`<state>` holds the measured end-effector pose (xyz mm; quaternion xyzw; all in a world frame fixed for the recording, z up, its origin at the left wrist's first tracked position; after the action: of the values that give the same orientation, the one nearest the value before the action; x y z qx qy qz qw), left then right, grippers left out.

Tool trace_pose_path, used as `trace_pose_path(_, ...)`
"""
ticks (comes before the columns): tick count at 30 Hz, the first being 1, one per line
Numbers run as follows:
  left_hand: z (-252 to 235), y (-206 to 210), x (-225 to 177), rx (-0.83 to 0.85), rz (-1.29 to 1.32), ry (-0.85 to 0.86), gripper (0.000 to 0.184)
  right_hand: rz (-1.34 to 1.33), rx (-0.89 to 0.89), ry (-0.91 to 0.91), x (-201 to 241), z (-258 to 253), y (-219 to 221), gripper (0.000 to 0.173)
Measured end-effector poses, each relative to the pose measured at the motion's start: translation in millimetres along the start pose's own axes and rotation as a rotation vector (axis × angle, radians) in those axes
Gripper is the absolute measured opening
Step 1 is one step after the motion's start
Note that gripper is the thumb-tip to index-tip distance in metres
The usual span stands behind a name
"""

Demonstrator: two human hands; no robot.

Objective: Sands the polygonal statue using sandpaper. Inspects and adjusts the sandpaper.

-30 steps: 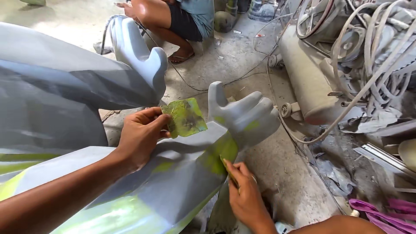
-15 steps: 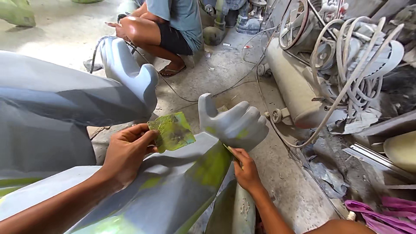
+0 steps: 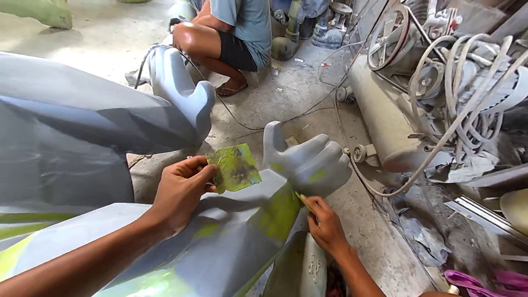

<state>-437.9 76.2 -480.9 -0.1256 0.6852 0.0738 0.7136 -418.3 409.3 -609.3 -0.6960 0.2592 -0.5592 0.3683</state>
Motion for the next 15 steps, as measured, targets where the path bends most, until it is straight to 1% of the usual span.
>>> trace_pose_path(3, 1, -1, 2, 0.002, -0.006, -0.011, 0.012, 0.063, 0.016, 0.069, 26, -35, 16, 0.051)
trace_pose_path(5, 1, 0, 1, 0.012, -0.004, -0.004, 0.012, 0.088, 0.046, 0.130, 33, -47, 29, 0.053)
trace_pose_path(7, 0, -1, 1, 0.012, 0.005, 0.001, 0.012, 0.016, 0.047, 0.187, 34, -50, 31, 0.050)
trace_pose_path(9, -1, -1, 3, 0.013, 0.020, -0.003, 0.012, -0.071, 0.086, 0.231, 35, -45, 26, 0.045)
trace_pose_path(11, -2, 0, 3, 0.019, 0.024, -0.009, 0.011, -0.138, 0.124, 0.239, 46, -36, 18, 0.043)
trace_pose_path(15, -3, 1, 2, 0.031, 0.022, 0.010, 0.013, -0.217, 0.160, 0.152, 93, 1, 1, 0.043)
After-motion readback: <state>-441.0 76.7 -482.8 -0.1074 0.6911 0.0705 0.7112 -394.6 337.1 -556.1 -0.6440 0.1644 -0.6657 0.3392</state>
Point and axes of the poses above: each hand's wrist, its own z-axis away from the middle knuckle, its own y-axis out of the palm, x = y × z, the point moved 7 cm from there along -z, towards the middle knuckle, and after that the axes turned 4 degrees about y, right-handed, at the moved point
